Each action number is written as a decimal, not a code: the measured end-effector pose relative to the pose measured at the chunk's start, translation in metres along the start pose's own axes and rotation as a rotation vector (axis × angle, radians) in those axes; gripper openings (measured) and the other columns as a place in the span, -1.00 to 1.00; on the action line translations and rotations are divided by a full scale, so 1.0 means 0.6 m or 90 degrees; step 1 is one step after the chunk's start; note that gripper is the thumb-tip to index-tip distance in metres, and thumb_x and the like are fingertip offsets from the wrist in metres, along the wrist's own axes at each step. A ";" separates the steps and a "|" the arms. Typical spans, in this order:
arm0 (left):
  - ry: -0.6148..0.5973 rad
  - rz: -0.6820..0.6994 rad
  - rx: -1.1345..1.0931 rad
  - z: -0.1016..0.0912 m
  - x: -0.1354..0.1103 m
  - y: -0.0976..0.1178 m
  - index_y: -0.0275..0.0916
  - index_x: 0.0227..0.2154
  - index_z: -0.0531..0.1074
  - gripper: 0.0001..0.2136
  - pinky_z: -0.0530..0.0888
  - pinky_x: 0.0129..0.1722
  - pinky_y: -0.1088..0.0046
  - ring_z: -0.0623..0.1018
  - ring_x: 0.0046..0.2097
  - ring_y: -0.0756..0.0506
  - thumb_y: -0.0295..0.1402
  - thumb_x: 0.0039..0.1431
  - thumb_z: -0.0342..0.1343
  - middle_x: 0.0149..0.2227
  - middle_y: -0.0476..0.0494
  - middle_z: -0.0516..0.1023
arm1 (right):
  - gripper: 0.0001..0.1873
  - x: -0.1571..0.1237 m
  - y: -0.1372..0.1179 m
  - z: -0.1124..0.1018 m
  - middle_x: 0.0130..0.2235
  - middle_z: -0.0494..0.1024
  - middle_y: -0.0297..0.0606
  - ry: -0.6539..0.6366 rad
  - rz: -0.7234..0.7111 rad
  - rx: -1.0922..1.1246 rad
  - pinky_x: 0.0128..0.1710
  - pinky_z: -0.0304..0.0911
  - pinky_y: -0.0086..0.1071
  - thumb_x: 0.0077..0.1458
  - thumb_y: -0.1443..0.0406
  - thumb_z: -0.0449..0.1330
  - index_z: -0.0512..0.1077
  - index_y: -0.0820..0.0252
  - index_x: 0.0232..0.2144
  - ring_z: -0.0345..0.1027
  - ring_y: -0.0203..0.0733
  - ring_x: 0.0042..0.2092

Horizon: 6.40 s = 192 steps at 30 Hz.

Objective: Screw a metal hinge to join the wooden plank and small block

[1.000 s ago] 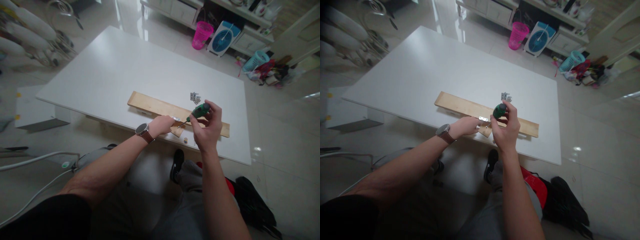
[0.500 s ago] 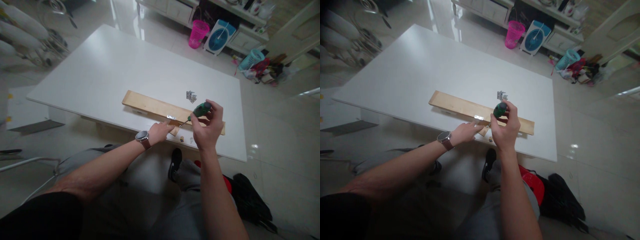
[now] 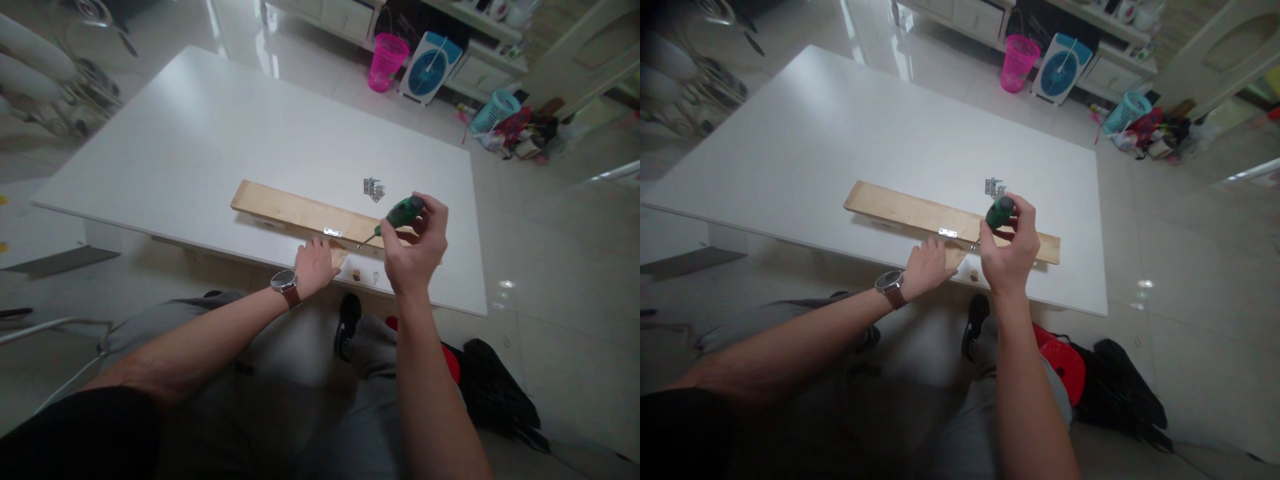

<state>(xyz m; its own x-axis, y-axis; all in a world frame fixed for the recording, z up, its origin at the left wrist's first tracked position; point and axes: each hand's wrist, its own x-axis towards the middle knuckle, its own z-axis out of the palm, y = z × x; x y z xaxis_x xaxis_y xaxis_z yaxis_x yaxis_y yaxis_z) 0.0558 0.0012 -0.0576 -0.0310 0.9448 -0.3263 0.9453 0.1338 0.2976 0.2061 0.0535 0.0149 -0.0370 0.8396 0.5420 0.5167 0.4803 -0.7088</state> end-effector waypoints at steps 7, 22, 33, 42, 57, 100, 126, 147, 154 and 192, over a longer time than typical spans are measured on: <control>-0.015 0.015 -0.037 0.012 0.013 -0.030 -0.45 0.19 0.32 -0.34 0.49 0.10 0.14 0.54 0.20 -0.50 -0.20 0.15 0.41 0.19 -0.65 0.46 | -0.45 0.002 0.002 0.004 -0.01 0.54 -0.30 0.003 -0.014 -0.003 -0.33 0.62 -0.36 0.18 0.26 0.30 0.35 -0.13 0.20 0.53 -0.24 -0.20; -0.118 0.037 -0.463 0.005 0.027 -0.097 -0.21 0.03 0.32 -0.52 0.51 -0.24 0.36 0.66 -0.13 -0.21 -0.46 0.04 0.29 -0.10 -0.21 0.66 | -0.44 0.007 0.009 0.008 -0.04 0.54 -0.31 0.036 -0.018 -0.007 -0.35 0.60 -0.35 0.13 0.27 0.33 0.37 -0.12 0.17 0.54 -0.25 -0.22; -0.162 0.059 -0.705 0.027 -0.002 -0.107 -0.16 0.47 -0.10 -0.03 0.59 -0.18 0.33 0.70 -0.14 -0.21 -0.49 0.08 0.32 -0.12 -0.20 0.65 | -0.43 0.009 0.004 0.016 0.01 0.51 -0.28 0.057 -0.022 0.011 -0.35 0.59 -0.32 0.15 0.28 0.32 0.32 -0.13 0.18 0.54 -0.19 -0.17; -0.160 0.014 -0.771 0.030 0.015 -0.103 -0.15 0.32 0.09 -0.21 0.59 -0.18 0.37 0.68 -0.10 -0.16 -0.53 0.07 0.32 -0.12 -0.14 0.64 | -0.43 0.009 0.000 0.025 0.05 0.50 -0.25 0.071 -0.051 -0.009 -0.39 0.57 -0.34 0.18 0.26 0.29 0.27 -0.14 0.20 0.57 -0.17 -0.16; -0.110 -0.079 -0.786 0.011 0.016 -0.077 -0.10 0.12 0.21 -0.49 0.45 -0.37 0.52 0.57 -0.30 -0.02 -0.56 0.15 0.19 -0.19 -0.02 0.55 | -0.36 0.005 -0.001 0.021 0.07 0.46 -0.23 0.086 -0.041 0.010 -0.37 0.54 -0.30 0.15 0.24 0.28 0.24 -0.20 0.25 0.55 -0.13 -0.12; 0.009 -0.186 -1.226 0.094 0.039 -0.078 -0.23 -0.28 0.60 -0.57 0.57 -0.23 0.32 0.66 -0.25 -0.16 -0.30 -0.29 0.55 -0.26 -0.15 0.72 | -0.45 -0.006 -0.023 0.037 0.01 0.57 -0.29 0.092 -0.036 0.079 -0.35 0.62 -0.43 0.13 0.29 0.37 0.38 -0.05 0.15 0.60 -0.25 -0.16; 0.021 -0.177 -1.220 0.102 0.037 -0.078 -0.26 -0.30 0.64 -0.60 0.57 -0.16 0.31 0.68 -0.20 -0.18 -0.26 -0.25 0.58 -0.21 -0.20 0.73 | -0.45 -0.010 -0.027 0.046 -0.02 0.59 -0.30 0.106 -0.025 0.058 -0.34 0.62 -0.43 0.11 0.30 0.38 0.39 -0.03 0.14 0.62 -0.24 -0.17; 0.031 -0.165 -1.227 0.096 0.035 -0.076 -0.24 -0.35 0.64 -0.61 0.54 -0.14 0.32 0.65 -0.24 -0.14 -0.23 -0.26 0.61 -0.27 -0.14 0.72 | -0.30 -0.001 -0.017 0.058 0.29 0.53 -0.20 -0.010 -0.136 0.021 -0.19 0.70 -0.25 0.25 0.36 0.25 0.30 -0.19 0.37 0.62 -0.12 0.00; 0.023 -0.161 -1.233 0.094 0.036 -0.075 -0.23 -0.35 0.63 -0.57 0.55 -0.15 0.32 0.66 -0.24 -0.14 -0.22 -0.31 0.64 -0.26 -0.13 0.73 | -0.35 0.005 -0.025 0.055 0.28 0.55 -0.20 -0.036 -0.161 0.055 -0.16 0.66 -0.21 0.33 0.36 0.12 0.32 -0.17 0.40 0.59 -0.12 0.00; 0.023 -0.150 -1.245 0.098 0.039 -0.079 -0.25 -0.43 0.64 -0.59 0.49 -0.12 0.34 0.61 -0.23 -0.13 -0.19 -0.33 0.66 -0.33 -0.13 0.70 | -0.48 0.007 -0.021 0.056 0.15 0.60 -0.23 0.008 -0.202 0.085 0.01 0.59 -0.15 0.38 0.35 0.16 0.42 -0.18 0.31 0.53 -0.09 0.12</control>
<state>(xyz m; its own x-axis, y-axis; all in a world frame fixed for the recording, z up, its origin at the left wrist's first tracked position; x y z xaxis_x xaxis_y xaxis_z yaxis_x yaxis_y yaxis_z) 0.0292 -0.0006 -0.1323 -0.1106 0.8631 -0.4927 -0.6678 0.3026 0.6801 0.1704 0.0595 0.0111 -0.1669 0.6395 0.7504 0.3643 0.7472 -0.5558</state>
